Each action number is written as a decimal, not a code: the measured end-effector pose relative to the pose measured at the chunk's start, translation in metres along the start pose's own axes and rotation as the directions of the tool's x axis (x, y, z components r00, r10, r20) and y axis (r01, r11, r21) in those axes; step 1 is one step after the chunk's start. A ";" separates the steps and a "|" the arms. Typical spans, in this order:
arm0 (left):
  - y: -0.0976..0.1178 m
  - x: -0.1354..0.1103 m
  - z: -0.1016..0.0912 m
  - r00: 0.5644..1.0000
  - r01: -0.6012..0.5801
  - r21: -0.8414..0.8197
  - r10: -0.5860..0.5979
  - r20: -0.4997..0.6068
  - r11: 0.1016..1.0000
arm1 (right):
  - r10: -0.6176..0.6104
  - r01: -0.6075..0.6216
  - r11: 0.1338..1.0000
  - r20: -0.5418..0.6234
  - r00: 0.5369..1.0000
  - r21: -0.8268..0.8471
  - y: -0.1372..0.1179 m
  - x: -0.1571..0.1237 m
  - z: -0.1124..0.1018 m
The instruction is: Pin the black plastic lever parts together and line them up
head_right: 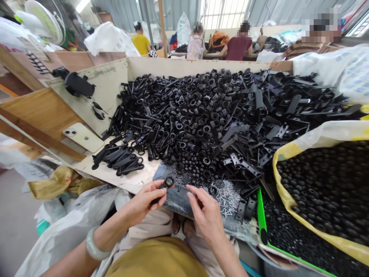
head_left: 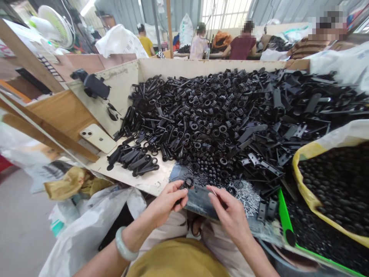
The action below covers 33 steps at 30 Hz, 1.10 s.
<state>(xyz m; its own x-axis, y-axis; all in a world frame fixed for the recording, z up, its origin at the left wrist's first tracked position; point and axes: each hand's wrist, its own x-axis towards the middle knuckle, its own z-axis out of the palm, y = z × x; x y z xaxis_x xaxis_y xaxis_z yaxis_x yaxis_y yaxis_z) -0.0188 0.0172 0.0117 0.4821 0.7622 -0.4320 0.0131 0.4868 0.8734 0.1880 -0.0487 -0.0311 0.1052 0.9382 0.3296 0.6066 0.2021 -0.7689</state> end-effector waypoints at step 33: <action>-0.003 -0.005 -0.005 1.000 -0.014 -0.022 0.014 0.001 1.000 | -0.196 0.204 0.978 0.155 0.968 -0.036 -0.006 0.040 0.011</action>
<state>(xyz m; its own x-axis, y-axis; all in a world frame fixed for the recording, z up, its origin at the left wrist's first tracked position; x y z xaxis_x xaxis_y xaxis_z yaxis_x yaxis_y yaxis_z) -0.0255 0.0142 0.0099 0.4835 0.7681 -0.4198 -0.0124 0.4855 0.8741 0.1802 -0.0094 -0.0193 -0.1398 0.9123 0.3850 0.6430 0.3793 -0.6653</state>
